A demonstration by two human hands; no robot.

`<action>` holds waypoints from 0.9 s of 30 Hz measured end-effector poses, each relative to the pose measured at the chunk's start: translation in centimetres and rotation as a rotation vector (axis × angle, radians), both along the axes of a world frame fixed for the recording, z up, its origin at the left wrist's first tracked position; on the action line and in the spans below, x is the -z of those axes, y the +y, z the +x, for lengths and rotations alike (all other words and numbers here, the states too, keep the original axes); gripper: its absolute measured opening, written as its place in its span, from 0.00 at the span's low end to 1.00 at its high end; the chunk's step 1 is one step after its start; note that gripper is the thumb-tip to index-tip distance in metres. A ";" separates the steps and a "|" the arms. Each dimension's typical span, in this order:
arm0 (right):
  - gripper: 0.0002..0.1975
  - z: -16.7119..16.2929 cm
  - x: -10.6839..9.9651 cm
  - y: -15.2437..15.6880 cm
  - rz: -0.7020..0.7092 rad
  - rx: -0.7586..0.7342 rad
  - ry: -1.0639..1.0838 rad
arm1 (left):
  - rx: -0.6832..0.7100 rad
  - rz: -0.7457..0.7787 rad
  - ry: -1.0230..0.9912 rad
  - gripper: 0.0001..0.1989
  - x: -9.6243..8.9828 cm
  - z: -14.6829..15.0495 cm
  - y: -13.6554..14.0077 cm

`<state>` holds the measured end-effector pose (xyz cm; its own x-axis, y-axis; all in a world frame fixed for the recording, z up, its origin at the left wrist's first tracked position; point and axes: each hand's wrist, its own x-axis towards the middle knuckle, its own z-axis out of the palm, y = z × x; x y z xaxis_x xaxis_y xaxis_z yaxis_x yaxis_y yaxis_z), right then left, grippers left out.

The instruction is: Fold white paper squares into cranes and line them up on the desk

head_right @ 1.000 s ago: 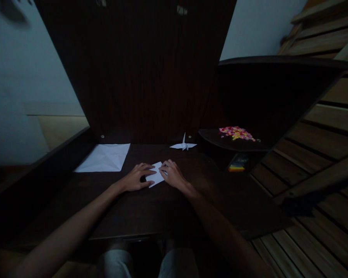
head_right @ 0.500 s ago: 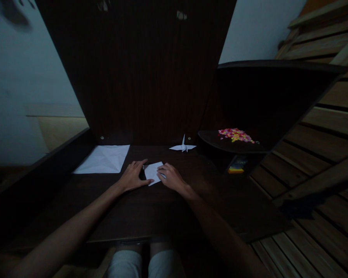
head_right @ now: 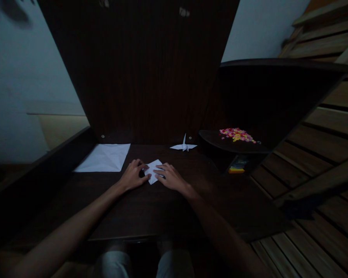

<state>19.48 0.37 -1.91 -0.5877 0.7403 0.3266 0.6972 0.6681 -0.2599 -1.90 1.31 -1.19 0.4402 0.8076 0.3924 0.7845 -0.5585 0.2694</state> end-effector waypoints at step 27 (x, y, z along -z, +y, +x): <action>0.21 -0.1 -0.1 -0.1 -0.074 -0.101 0.066 | 0.243 0.012 -0.118 0.14 0.0 0.1 -0.1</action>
<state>19.38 0.25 -1.76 -0.6394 0.7020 0.3137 0.6074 0.7113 -0.3537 -1.76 1.25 -1.22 0.5718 0.6786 0.4611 0.5904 -0.7306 0.3430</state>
